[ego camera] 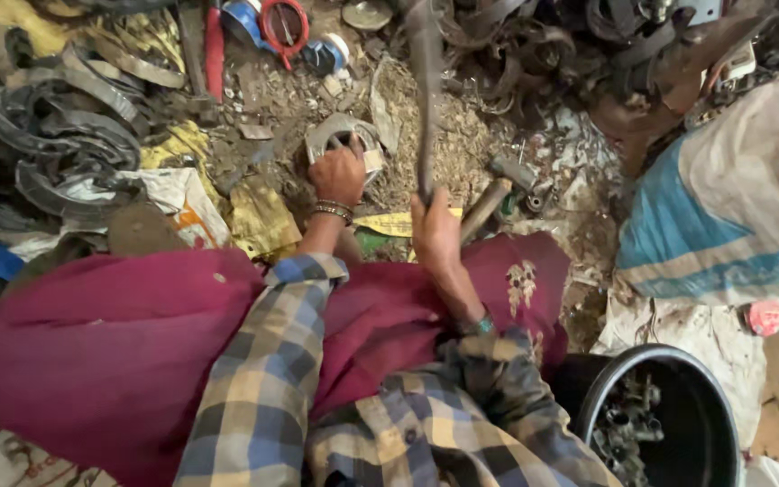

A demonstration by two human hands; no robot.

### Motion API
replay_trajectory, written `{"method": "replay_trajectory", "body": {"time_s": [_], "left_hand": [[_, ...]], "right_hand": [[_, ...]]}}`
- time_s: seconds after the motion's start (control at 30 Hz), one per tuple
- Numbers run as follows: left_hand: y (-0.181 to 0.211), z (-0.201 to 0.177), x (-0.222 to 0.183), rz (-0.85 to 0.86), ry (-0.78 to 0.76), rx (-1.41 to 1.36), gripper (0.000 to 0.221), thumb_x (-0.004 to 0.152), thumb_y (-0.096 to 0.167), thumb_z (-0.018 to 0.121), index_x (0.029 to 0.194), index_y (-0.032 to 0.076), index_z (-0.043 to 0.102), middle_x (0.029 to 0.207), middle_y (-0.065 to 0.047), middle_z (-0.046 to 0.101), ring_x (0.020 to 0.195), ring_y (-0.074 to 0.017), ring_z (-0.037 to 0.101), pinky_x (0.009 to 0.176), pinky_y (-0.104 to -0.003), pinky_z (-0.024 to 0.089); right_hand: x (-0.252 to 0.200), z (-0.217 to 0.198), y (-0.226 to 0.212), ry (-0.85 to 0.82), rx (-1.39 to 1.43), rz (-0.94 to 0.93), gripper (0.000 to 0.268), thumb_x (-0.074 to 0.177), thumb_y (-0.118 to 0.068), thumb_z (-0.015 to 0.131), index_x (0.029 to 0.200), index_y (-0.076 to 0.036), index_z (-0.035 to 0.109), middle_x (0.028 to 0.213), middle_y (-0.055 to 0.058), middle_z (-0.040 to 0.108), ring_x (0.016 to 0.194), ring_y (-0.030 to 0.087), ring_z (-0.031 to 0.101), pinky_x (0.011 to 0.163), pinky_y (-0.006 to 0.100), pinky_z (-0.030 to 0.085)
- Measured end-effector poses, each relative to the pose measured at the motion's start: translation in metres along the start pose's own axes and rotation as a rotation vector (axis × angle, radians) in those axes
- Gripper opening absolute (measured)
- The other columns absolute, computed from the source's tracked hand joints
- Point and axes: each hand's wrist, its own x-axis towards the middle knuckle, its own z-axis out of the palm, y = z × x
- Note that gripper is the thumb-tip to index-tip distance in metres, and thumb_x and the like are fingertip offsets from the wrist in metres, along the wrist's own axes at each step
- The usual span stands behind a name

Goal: The person sits on the ground and uses a hammer and a curved metal tool to break apart metal parts placed on a metal block. The broken pieces are collected in a nearby black bucket.

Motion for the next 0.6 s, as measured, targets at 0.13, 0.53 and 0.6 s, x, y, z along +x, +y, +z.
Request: {"method": "replay_trajectory", "body": {"time_s": [0.13, 0.53, 0.6], "left_hand": [[0.005, -0.007, 0.015, -0.071, -0.062, 0.033, 0.071, 0.109, 0.047, 0.037, 0.068, 0.004, 0.076, 0.067, -0.023, 0.070, 0.062, -0.0393, 0.071, 0.059, -0.052, 0.055], [-0.001, 0.008, 0.006, 0.140, 0.059, 0.086, 0.058, 0.101, 0.040, 0.041, 0.070, 0.007, 0.077, 0.070, -0.021, 0.071, 0.062, -0.0372, 0.072, 0.053, -0.049, 0.055], [0.004, 0.006, 0.009, 0.015, -0.028, 0.055, 0.066, 0.106, 0.045, 0.038, 0.069, 0.007, 0.077, 0.067, -0.020, 0.070, 0.060, -0.0380, 0.071, 0.056, -0.050, 0.054]], "right_hand": [[0.015, -0.034, -0.019, 0.298, 0.438, -0.252, 0.016, 0.105, -0.021, 0.052, 0.107, -0.006, 0.047, 0.066, 0.015, 0.061, 0.051, 0.032, 0.059, 0.047, 0.046, 0.046], [0.003, 0.007, -0.004, -0.143, 0.028, 0.051, 0.027, 0.106, -0.028, 0.049, 0.119, -0.004, 0.045, 0.068, 0.010, 0.060, 0.050, 0.026, 0.057, 0.042, 0.044, 0.047], [0.015, -0.019, -0.015, 0.022, 0.227, -0.072, 0.024, 0.108, -0.025, 0.045, 0.120, -0.005, 0.043, 0.068, 0.003, 0.058, 0.048, 0.016, 0.053, 0.037, 0.034, 0.045]]}}
